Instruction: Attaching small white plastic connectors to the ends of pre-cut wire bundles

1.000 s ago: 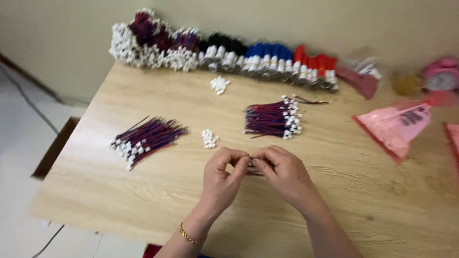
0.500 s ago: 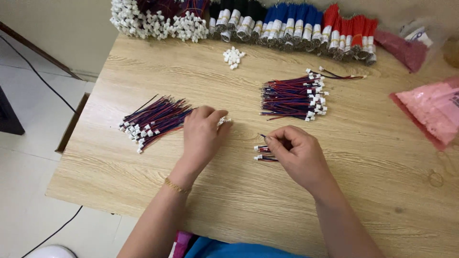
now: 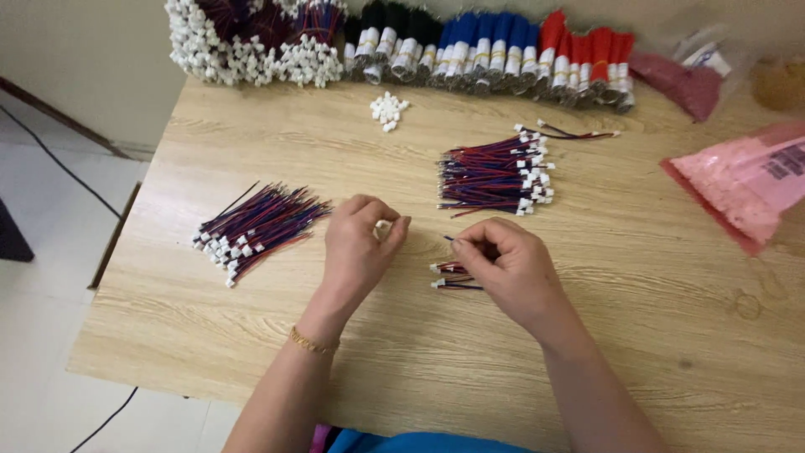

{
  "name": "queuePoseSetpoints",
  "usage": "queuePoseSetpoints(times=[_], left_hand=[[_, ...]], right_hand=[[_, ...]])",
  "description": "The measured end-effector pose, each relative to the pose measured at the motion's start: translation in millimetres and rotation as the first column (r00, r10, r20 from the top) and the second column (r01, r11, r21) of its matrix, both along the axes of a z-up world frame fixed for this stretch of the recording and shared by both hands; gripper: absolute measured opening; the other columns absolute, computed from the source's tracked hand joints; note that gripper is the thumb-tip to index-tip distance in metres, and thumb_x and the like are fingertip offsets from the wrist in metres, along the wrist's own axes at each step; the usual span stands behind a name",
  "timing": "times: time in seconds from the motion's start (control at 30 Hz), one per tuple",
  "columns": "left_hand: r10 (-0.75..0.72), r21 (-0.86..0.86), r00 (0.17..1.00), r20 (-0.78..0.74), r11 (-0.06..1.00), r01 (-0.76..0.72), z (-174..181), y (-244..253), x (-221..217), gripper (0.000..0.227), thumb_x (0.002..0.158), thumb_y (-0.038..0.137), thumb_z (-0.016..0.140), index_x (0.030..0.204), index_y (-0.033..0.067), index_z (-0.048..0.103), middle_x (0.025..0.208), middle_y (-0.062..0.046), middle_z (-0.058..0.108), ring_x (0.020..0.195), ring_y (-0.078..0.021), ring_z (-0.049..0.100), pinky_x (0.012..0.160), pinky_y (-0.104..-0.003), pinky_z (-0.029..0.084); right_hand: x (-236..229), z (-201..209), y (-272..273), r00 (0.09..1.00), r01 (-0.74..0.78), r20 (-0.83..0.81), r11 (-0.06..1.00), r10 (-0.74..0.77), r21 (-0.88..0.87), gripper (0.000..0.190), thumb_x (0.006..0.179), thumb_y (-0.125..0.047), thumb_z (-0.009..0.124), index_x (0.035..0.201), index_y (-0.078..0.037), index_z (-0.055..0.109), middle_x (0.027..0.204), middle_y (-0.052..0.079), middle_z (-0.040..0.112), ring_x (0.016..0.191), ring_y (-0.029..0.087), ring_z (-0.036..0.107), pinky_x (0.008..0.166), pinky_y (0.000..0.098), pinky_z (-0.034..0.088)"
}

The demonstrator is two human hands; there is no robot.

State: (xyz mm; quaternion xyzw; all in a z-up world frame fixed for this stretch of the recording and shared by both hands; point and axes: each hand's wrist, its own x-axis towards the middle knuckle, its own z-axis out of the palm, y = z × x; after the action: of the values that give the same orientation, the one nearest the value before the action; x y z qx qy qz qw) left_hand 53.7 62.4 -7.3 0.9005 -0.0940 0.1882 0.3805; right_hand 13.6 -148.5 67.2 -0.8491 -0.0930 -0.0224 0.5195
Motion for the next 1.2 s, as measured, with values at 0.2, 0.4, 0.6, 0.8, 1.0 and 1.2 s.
queuePoseSetpoints(times=[0.2, 0.4, 0.6, 0.8, 1.0, 1.2], left_hand=[[-0.312, -0.885, 0.893, -0.323, 0.433, -0.169, 42.6, -35.3, -31.3, 0.007, 0.083, 0.010, 0.073, 0.084, 0.0046, 0.069, 0.073, -0.009, 0.067, 0.070, -0.0135, 0.064, 0.071, -0.026, 0.054], [-0.488, -0.948, 0.823, -0.292, 0.030, -0.318, 24.8, -53.9, -48.6, 0.016, 0.091, 0.013, 0.066, 0.102, 0.0017, 0.065, 0.082, -0.013, 0.071, 0.071, -0.0188, 0.072, 0.068, -0.027, 0.059], [-0.536, -0.954, 0.819, -0.206, -0.074, -0.289, 17.4, -53.7, -54.0, 0.017, 0.092, 0.015, 0.064, 0.105, 0.0026, 0.066, 0.086, -0.013, 0.072, 0.073, -0.0197, 0.072, 0.069, -0.028, 0.058], [-0.571, -0.951, 0.798, -0.192, -0.094, -0.295, 19.0, -53.3, -57.2, 0.018, 0.093, 0.019, 0.062, 0.105, 0.0053, 0.065, 0.088, -0.011, 0.072, 0.076, -0.0185, 0.072, 0.071, -0.030, 0.058], [-0.562, -0.951, 0.805, -0.187, -0.101, -0.292, 22.6, -54.1, -58.4, 0.017, 0.094, 0.018, 0.062, 0.105, 0.0052, 0.066, 0.087, -0.011, 0.072, 0.077, -0.0195, 0.073, 0.071, -0.030, 0.059], [-0.550, -0.954, 0.813, -0.193, -0.088, -0.286, 17.3, -54.7, -59.6, 0.017, 0.093, 0.019, 0.062, 0.104, 0.0060, 0.066, 0.088, -0.010, 0.073, 0.078, -0.0191, 0.073, 0.070, -0.028, 0.058]], right_hand=[[-8.9, 26.0, 4.0, 0.998, -0.002, 0.064, 0.998, 0.006, -0.062, 0.004, 0.080, -0.012, 0.072, 0.077, -0.010, 0.071, 0.062, 0.007, 0.060, 0.063, 0.019, 0.061, 0.061, 0.0302, 0.049], [-16.5, 33.7, 3.4, 0.992, -0.027, 0.119, 0.995, 0.039, -0.094, 0.007, 0.082, -0.011, 0.071, 0.075, -0.009, 0.069, 0.062, 0.009, 0.058, 0.061, 0.020, 0.058, 0.059, 0.0314, 0.048], [-28.6, 49.3, 9.7, 0.991, 0.027, 0.134, 0.992, -0.010, -0.124, 0.008, 0.080, -0.013, 0.071, 0.072, -0.012, 0.069, 0.061, 0.006, 0.058, 0.059, 0.018, 0.060, 0.058, 0.0281, 0.049], [-25.5, 43.8, 7.7, 0.986, -0.014, 0.161, 0.990, 0.036, -0.137, 0.011, 0.081, -0.011, 0.070, 0.070, -0.011, 0.067, 0.059, 0.008, 0.056, 0.057, 0.023, 0.060, 0.055, 0.0310, 0.048], [-29.4, 51.5, 11.5, 0.992, 0.023, 0.129, 0.993, -0.007, -0.119, 0.011, 0.081, -0.013, 0.070, 0.069, -0.013, 0.068, 0.060, 0.005, 0.058, 0.057, 0.017, 0.061, 0.056, 0.0264, 0.049], [-24.6, 39.7, 8.9, 0.992, -0.006, 0.128, 0.990, 0.023, -0.138, 0.011, 0.080, -0.012, 0.070, 0.070, -0.010, 0.066, 0.061, 0.009, 0.057, 0.058, 0.023, 0.061, 0.055, 0.0307, 0.049]])
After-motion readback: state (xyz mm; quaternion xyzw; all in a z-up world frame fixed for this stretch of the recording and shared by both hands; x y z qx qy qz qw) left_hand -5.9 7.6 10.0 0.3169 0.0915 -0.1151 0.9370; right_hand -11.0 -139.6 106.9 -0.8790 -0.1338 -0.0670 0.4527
